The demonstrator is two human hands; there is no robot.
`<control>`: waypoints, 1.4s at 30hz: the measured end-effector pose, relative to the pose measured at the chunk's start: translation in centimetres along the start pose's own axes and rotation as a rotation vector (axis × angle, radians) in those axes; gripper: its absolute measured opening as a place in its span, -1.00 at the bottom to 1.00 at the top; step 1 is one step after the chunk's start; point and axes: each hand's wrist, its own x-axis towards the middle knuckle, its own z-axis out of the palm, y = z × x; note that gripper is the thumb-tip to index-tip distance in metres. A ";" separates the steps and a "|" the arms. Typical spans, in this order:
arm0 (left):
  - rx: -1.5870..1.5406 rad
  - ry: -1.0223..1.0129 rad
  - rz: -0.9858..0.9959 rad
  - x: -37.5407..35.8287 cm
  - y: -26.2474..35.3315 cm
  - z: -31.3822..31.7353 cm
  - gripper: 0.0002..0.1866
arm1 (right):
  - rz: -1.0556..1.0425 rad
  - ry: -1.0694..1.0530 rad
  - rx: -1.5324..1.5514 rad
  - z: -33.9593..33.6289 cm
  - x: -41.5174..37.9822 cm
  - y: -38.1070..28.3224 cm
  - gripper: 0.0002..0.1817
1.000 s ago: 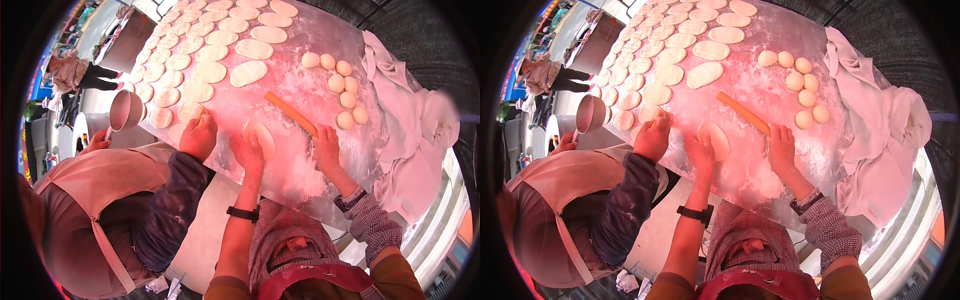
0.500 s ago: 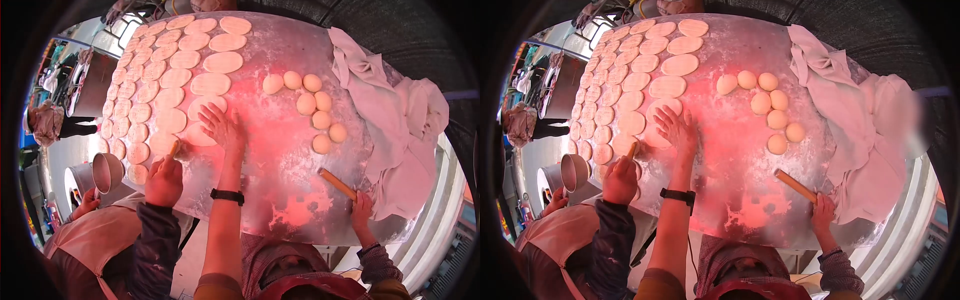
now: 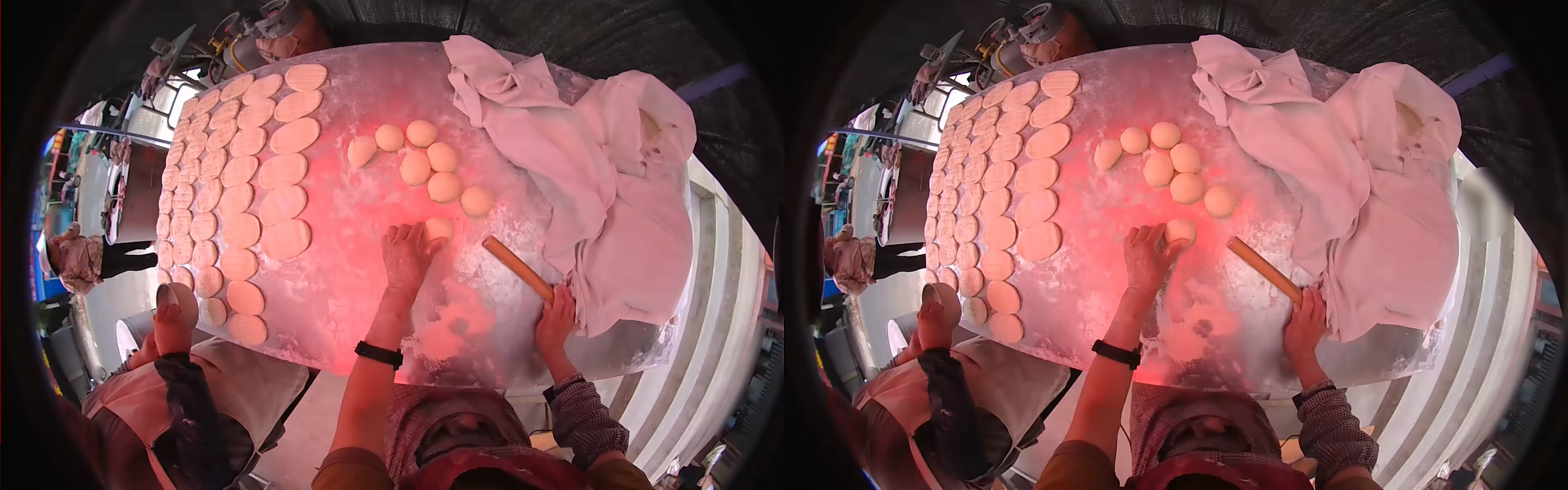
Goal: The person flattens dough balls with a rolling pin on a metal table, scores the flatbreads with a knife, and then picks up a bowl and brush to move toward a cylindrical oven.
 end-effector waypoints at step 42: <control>0.217 0.350 -0.085 -14.0 -1.5 5.0 -0.45 | -0.015 -0.030 -0.013 0.8 0.0 0.7 -0.51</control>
